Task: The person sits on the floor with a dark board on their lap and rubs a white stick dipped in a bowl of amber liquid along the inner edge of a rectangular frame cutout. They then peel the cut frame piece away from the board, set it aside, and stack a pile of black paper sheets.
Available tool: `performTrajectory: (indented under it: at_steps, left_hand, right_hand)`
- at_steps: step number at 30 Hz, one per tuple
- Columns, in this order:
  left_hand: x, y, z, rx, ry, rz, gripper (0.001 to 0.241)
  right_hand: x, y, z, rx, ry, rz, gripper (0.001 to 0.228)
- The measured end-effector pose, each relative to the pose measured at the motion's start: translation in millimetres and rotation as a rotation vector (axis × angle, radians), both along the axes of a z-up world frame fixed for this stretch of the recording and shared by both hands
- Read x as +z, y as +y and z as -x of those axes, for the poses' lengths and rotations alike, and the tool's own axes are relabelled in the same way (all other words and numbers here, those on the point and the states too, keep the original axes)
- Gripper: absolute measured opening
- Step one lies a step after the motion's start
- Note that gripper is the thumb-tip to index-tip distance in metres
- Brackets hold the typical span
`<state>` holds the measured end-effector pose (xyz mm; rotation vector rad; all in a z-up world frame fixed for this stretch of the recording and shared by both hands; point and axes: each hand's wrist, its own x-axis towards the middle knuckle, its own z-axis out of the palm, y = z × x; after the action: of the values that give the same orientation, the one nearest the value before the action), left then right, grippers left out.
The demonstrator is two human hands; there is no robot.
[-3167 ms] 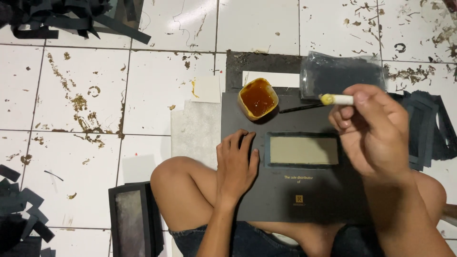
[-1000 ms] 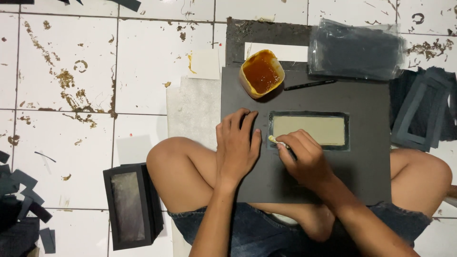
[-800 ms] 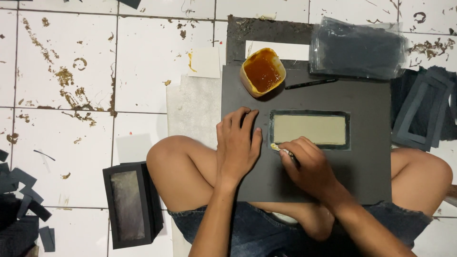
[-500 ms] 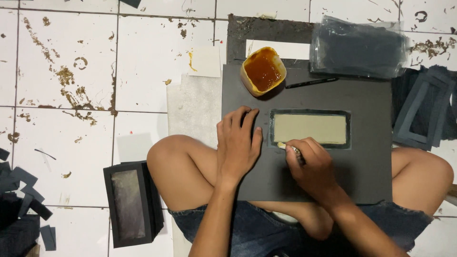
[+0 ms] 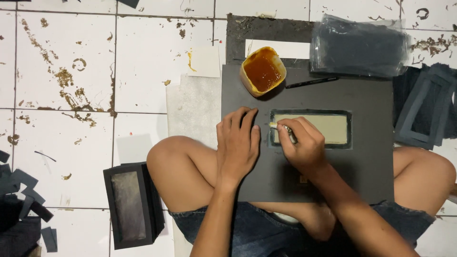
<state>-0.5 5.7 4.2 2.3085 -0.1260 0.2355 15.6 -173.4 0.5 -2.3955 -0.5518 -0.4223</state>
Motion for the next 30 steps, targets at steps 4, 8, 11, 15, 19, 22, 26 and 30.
performTrajectory:
  at_steps: [4,8,11,15,19,22,26,30]
  left_hand:
    - [-2,0,0,-0.002,-0.006,-0.01,0.031]
    - [0,0,0,0.001,-0.002,-0.001,0.031]
    - [0,0,-1,0.001,0.007,0.004,0.031]
    - [-3,0,-1,-0.002,-0.012,-0.001,0.031]
    - [-1,-1,-1,-0.004,-0.019,-0.007,0.031]
    - [2,-1,0,-0.004,-0.021,-0.003,0.03]
    - [0,-1,1,-0.011,-0.03,-0.019,0.03]
    - [2,-2,0,-0.015,-0.025,-0.01,0.03]
  right_hand:
    - [3,1,-19,-0.005,-0.01,0.007,0.004]
    - [2,-2,-28,-0.015,-0.017,0.018,0.003]
    - [2,-4,-23,-0.005,0.005,0.023,0.002]
    - [8,-8,-6,0.037,0.083,0.051,0.002]
    - [19,-9,22,0.034,0.112,0.087,0.005]
    - [12,-19,38,0.045,0.168,0.083,0.004]
    - [3,-30,52,-0.063,0.095,0.135,0.005]
    - [10,-24,61,-0.209,0.071,0.059,0.006]
